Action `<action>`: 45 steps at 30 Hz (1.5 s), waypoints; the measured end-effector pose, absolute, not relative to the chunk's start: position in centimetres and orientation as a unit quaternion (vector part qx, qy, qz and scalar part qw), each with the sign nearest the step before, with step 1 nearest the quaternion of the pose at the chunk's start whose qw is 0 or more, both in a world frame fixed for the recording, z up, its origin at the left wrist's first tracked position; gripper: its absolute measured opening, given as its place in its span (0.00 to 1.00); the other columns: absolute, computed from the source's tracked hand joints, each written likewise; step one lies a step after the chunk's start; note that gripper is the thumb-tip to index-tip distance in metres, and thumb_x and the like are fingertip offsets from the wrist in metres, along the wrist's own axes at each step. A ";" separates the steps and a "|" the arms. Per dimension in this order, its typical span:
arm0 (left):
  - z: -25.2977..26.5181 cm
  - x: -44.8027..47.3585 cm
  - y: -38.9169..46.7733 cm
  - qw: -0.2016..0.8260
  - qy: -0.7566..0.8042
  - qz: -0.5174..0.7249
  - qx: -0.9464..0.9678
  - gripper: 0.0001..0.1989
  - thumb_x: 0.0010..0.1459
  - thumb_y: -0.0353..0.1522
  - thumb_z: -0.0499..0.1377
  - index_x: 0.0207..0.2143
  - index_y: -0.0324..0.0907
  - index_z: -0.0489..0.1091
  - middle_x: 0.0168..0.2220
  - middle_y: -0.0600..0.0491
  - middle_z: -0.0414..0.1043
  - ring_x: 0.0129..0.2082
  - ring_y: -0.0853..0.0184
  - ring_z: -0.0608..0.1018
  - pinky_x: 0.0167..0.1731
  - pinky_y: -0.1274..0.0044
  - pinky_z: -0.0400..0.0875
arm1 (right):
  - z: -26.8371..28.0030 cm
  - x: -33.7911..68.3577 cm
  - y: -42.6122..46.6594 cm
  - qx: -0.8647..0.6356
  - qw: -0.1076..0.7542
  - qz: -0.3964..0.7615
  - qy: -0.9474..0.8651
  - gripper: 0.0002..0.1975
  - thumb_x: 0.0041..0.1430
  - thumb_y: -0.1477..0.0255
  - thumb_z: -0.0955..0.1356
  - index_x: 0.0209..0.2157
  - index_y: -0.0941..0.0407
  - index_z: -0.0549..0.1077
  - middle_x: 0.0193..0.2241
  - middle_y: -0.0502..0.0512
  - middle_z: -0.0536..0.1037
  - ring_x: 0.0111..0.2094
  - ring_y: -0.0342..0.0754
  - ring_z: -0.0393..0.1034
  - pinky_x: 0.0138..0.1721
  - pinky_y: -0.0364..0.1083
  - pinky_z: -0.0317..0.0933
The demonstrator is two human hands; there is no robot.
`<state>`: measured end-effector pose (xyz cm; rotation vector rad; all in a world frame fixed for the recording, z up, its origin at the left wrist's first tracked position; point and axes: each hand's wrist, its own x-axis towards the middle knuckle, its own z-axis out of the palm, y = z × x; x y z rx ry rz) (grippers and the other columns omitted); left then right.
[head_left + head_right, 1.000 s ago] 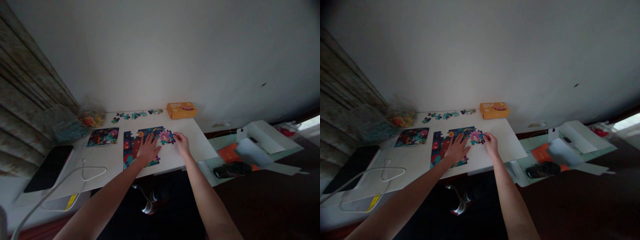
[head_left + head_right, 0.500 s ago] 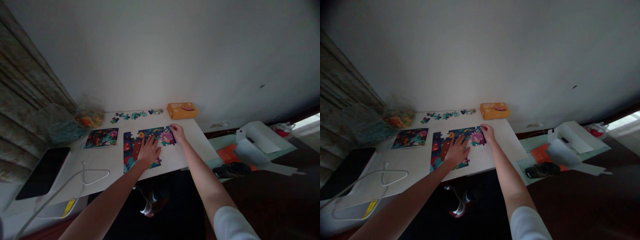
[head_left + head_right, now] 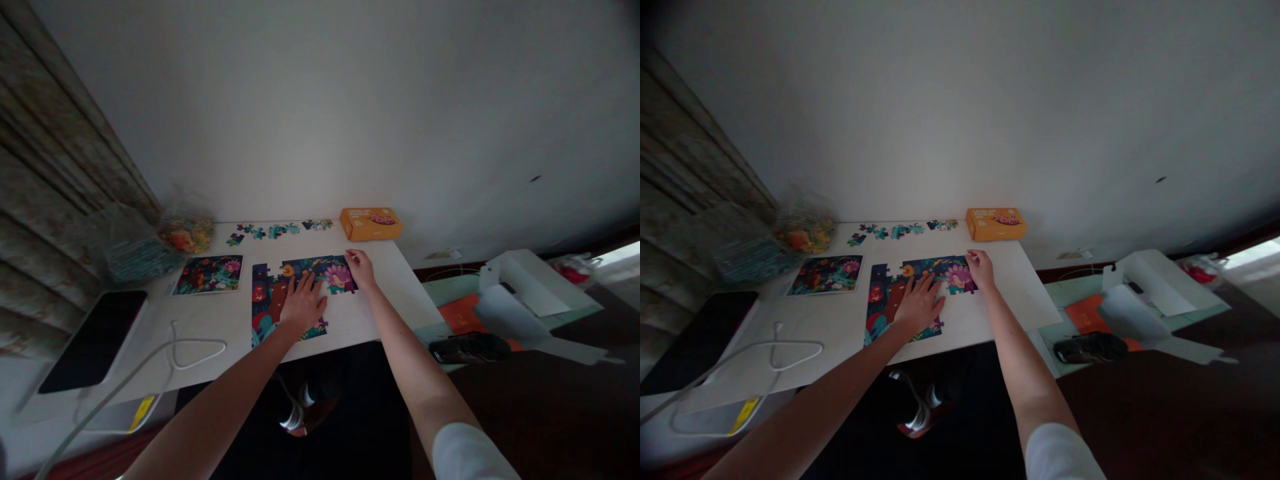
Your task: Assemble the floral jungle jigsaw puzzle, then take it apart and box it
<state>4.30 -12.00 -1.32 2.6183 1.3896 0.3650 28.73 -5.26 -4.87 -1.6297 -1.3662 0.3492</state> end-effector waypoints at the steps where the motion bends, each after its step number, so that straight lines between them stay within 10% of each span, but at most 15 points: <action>1: -1.3 4.3 -12.0 0.075 0.463 0.123 0.875 0.26 0.69 0.41 0.50 0.64 0.42 0.67 0.69 0.41 0.61 0.71 0.52 0.60 0.70 0.53 0.50 | -4.8 28.6 -5.8 -0.658 0.472 0.147 -0.568 0.23 0.63 0.53 0.65 0.44 0.55 0.80 0.42 0.59 0.81 0.39 0.52 0.74 0.48 0.51 0.68; 13: -1.4 4.3 -12.0 0.066 0.462 0.121 0.876 0.26 0.70 0.41 0.50 0.65 0.41 0.65 0.69 0.41 0.61 0.71 0.52 0.61 0.70 0.52 0.50 | -5.0 26.7 -10.3 -0.616 0.282 0.081 -0.731 0.24 0.74 0.61 0.58 0.59 0.54 0.76 0.59 0.60 0.76 0.67 0.55 0.62 0.70 0.60 0.51; 45: 1.5 -2.3 -1.9 0.039 0.617 0.132 0.775 0.23 0.67 0.35 0.52 0.62 0.41 0.67 0.66 0.43 0.65 0.65 0.54 0.68 0.63 0.61 0.62 | -4.9 26.1 -10.3 -0.639 0.299 0.031 -0.709 0.20 0.66 0.60 0.67 0.55 0.53 0.79 0.59 0.62 0.76 0.60 0.64 0.67 0.62 0.63 0.59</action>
